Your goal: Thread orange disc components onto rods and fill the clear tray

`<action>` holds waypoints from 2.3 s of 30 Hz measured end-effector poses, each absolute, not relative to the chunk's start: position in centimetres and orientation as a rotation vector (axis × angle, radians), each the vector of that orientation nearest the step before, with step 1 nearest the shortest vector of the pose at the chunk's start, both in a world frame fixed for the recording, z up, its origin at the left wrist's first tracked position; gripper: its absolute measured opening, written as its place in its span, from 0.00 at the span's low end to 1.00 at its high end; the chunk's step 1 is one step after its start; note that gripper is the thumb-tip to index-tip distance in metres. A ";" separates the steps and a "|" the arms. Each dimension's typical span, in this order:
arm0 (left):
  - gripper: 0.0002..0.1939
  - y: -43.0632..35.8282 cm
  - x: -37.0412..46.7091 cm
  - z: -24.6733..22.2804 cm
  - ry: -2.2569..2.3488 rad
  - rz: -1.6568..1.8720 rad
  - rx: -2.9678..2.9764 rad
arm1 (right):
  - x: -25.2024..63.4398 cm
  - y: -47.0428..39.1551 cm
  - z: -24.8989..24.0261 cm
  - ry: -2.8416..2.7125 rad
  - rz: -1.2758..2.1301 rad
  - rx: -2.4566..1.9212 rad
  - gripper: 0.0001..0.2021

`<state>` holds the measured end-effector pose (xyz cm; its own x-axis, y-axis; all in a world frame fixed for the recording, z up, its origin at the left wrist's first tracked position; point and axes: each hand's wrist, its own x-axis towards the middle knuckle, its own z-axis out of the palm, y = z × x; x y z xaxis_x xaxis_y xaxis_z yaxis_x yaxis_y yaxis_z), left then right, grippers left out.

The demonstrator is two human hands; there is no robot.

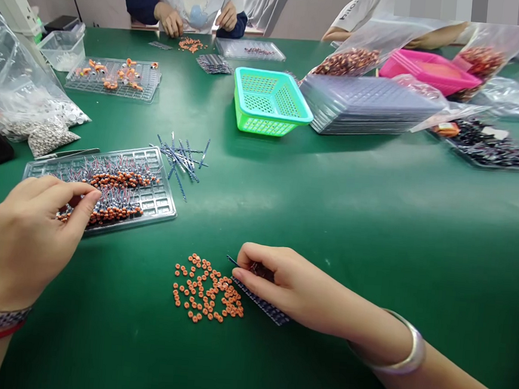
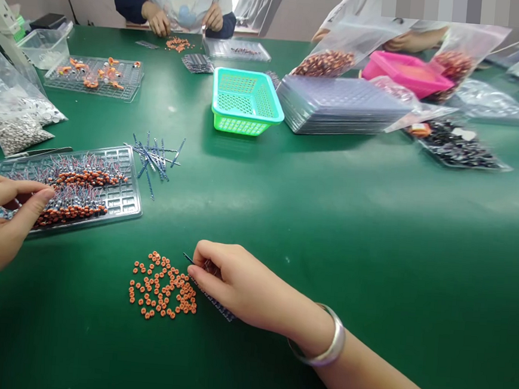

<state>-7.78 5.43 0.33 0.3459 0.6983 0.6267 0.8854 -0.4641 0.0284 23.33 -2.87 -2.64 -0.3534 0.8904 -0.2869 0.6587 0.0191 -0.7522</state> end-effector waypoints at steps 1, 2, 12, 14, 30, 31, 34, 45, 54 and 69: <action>0.07 5.4 -7.8 0.3 -1.411 -0.827 -2.299 | 23.3 -2.9 -2.7 -2.013 1.261 -1.596 0.11; 0.06 5.4 -7.8 0.3 -1.412 -0.824 -2.299 | 23.3 -3.0 -2.7 -1.994 1.274 -1.593 0.11; 0.07 5.3 -7.8 0.4 -1.421 -0.826 -2.297 | 22.6 -3.2 -2.8 -1.980 1.209 -1.661 0.11; 0.07 5.3 -7.8 0.4 -1.421 -0.830 -2.298 | 22.4 -3.2 -2.7 -1.981 1.197 -1.659 0.11; 0.08 5.4 -7.9 0.3 -1.417 -0.823 -2.295 | 23.0 -3.0 -3.0 -1.964 1.327 -1.555 0.12; 0.08 5.4 -7.9 0.3 -1.413 -0.822 -2.293 | 23.0 -3.0 -3.0 -1.969 1.328 -1.551 0.12; 0.08 5.4 -7.8 0.3 -1.417 -0.828 -2.291 | 23.0 -2.8 -3.0 -1.977 1.334 -1.541 0.12; 0.08 5.2 -7.8 0.2 -1.414 -0.827 -2.298 | 23.1 -2.6 -2.9 -2.008 1.334 -1.531 0.12; 0.09 5.4 -7.7 0.1 -1.401 -0.847 -2.282 | 23.2 -2.6 -3.1 -2.022 1.336 -1.526 0.12; 0.08 5.4 -7.8 0.1 -1.397 -0.844 -2.279 | 23.2 -2.6 -3.1 -2.019 1.343 -1.528 0.12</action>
<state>-7.80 5.39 0.10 0.3412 0.6871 0.6415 0.8873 -0.4607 0.0215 23.22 -2.63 -3.11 -0.4046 0.8643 -0.2988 0.6099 0.0115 -0.7924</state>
